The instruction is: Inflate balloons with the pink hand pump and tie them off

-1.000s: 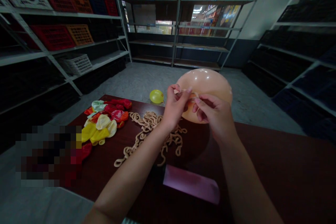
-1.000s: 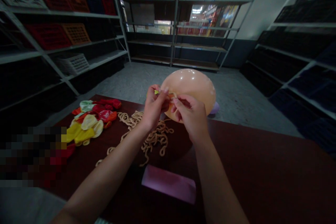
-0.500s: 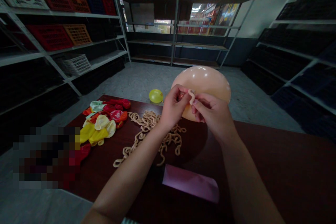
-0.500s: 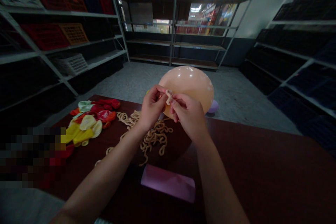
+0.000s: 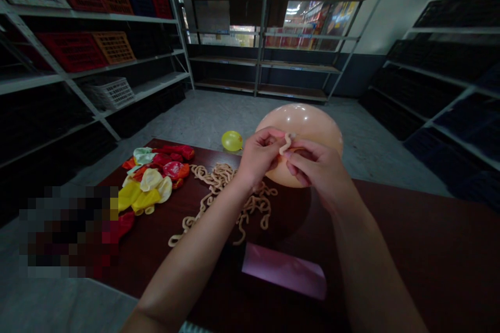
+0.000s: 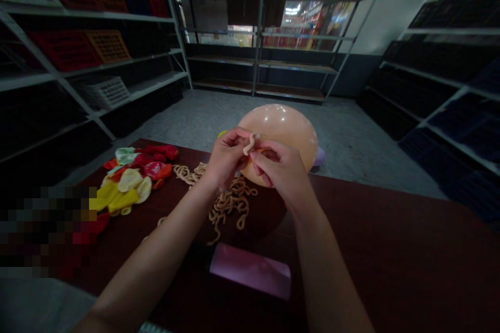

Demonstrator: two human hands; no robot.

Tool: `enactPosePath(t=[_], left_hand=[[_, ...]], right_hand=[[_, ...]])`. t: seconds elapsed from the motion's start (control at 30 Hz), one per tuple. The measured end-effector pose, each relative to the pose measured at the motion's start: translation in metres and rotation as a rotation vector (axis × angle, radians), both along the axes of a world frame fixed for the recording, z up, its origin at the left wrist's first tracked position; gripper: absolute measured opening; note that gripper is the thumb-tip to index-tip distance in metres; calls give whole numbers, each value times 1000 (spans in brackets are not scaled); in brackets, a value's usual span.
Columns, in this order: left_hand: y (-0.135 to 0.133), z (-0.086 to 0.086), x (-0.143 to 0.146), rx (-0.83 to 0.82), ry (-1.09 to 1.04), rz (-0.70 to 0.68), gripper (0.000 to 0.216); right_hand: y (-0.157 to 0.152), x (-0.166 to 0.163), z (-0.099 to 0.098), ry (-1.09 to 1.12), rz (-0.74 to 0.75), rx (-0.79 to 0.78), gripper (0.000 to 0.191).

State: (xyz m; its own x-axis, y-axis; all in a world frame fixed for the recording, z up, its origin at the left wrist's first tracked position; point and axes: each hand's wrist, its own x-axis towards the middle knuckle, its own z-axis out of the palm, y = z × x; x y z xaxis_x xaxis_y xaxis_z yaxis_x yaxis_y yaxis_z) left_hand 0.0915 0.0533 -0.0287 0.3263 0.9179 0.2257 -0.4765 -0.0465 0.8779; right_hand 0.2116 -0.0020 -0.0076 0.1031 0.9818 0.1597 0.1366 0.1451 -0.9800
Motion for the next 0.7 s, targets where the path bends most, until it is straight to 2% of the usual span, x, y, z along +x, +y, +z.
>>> enactPosePath(t=[0.07, 0.13, 0.3, 0.37, 0.57, 0.63, 0.7], left_hand=[[-1, 1, -1, -33, -1, -47, 39], [-2, 2, 0, -64, -13, -35, 41], [-5, 2, 8, -130, -82, 185, 52], [-5, 2, 10, -118, -83, 196, 50], [-2, 7, 5, 53, 42, 12, 32], [-2, 7, 3, 159, 127, 17, 22], [-4, 6, 3, 286, 206, 81, 13]], right_hand=[[1, 0, -1, -10, -4, 22, 24], [2, -2, -3, -9, -18, 38, 26], [5, -9, -7, 67, -43, 60, 27], [6, -9, -9, 82, -62, 68, 26], [7, -2, -8, -4, -183, 149, 21], [7, 0, -8, -39, -213, 172, 20], [7, 1, -9, -62, -240, 193, 19]])
